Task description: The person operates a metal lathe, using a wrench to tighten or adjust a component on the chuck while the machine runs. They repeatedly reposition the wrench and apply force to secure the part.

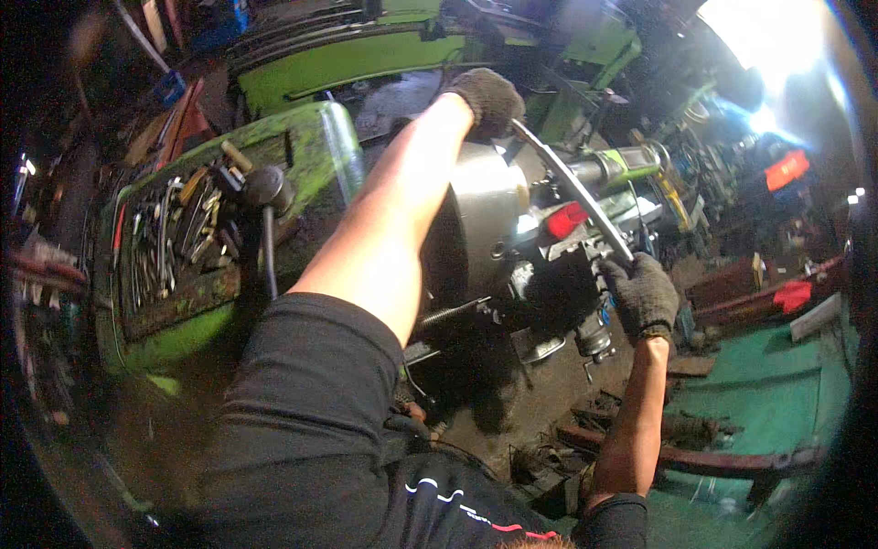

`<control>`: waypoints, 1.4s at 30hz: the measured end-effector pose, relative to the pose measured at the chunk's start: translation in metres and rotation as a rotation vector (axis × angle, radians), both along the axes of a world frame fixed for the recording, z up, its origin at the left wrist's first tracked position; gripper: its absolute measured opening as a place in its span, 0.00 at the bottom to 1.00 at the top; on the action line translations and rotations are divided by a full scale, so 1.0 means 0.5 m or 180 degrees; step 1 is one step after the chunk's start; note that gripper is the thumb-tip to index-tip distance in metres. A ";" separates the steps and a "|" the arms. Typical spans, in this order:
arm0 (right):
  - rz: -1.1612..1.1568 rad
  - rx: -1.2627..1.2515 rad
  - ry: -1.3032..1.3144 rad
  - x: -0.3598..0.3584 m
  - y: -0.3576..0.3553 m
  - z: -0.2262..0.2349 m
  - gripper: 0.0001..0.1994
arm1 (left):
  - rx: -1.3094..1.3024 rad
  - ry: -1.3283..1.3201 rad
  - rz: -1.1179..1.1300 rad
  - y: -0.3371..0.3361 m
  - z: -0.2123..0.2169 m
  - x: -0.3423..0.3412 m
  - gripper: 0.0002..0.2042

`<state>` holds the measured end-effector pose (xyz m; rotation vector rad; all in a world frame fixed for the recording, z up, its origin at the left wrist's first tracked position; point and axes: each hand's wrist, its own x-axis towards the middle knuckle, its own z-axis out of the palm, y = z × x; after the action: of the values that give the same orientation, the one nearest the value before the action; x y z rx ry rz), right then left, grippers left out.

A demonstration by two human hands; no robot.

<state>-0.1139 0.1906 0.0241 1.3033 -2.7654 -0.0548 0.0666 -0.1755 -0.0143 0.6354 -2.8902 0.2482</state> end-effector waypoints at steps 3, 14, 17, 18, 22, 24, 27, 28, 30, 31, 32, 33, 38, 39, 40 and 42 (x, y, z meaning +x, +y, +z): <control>0.0018 -0.0073 0.0073 0.012 0.021 0.013 0.27 | -0.0071 -0.0113 -0.0092 -0.013 0.003 -0.020 0.12; 0.1006 -0.0063 0.0801 -0.138 -0.150 0.091 0.15 | 0.0529 -0.0045 0.1223 0.009 0.003 0.000 0.16; 0.1174 -0.0041 0.0700 -0.167 -0.198 0.095 0.13 | 0.0551 -0.0088 0.1443 -0.020 -0.025 -0.023 0.18; 0.1415 -0.0266 0.0984 -0.176 -0.206 0.092 0.12 | 0.0542 -0.0003 0.1496 -0.036 -0.033 -0.020 0.18; 0.1825 -0.0715 0.1129 -0.212 -0.252 0.084 0.12 | 0.0755 0.0014 0.1703 -0.032 -0.008 -0.025 0.18; 0.1890 -0.0675 0.1064 -0.223 -0.283 0.090 0.13 | 0.0897 -0.0014 0.1806 -0.046 -0.016 -0.017 0.19; 0.1931 -0.0399 0.0841 -0.269 -0.330 0.101 0.16 | 0.0672 -0.0061 0.1960 -0.032 -0.018 -0.032 0.18; 0.1967 -0.0178 0.0799 -0.254 -0.349 0.118 0.16 | 0.0703 -0.0020 0.1951 -0.049 -0.038 -0.013 0.19; 0.2102 -0.0035 0.0835 -0.272 -0.375 0.134 0.17 | 0.0798 0.0133 0.2215 -0.030 -0.037 -0.021 0.19; 0.2144 0.0043 0.0849 -0.287 -0.385 0.137 0.18 | 0.0848 0.0204 0.2321 -0.018 -0.030 -0.033 0.20; 0.2251 0.0036 0.0804 -0.310 -0.407 0.128 0.20 | 0.0798 0.0163 0.2352 -0.011 -0.033 -0.036 0.21; 0.2325 0.0035 0.0761 -0.323 -0.432 0.124 0.20 | 0.0803 0.0154 0.2457 -0.010 -0.030 -0.036 0.21; 0.3039 -0.0030 0.0510 -0.385 -0.572 0.083 0.18 | 0.0843 0.0026 0.2980 0.054 -0.004 -0.026 0.22; 0.3246 -0.0072 0.0465 -0.390 -0.601 0.081 0.16 | 0.0831 -0.0007 0.3099 0.072 0.010 -0.024 0.22; 0.3239 -0.0411 0.0481 -0.495 -0.692 -0.004 0.14 | 0.0937 0.0064 0.3026 0.090 0.032 -0.053 0.22; 0.3587 -0.0683 0.0441 -0.518 -0.791 -0.064 0.12 | 0.1193 0.0144 0.3187 0.128 0.061 -0.049 0.22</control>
<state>-0.3730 -0.2049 -0.0079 2.3960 -1.5230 0.2047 0.0419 -0.1114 0.0163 2.0610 -2.3171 -0.2024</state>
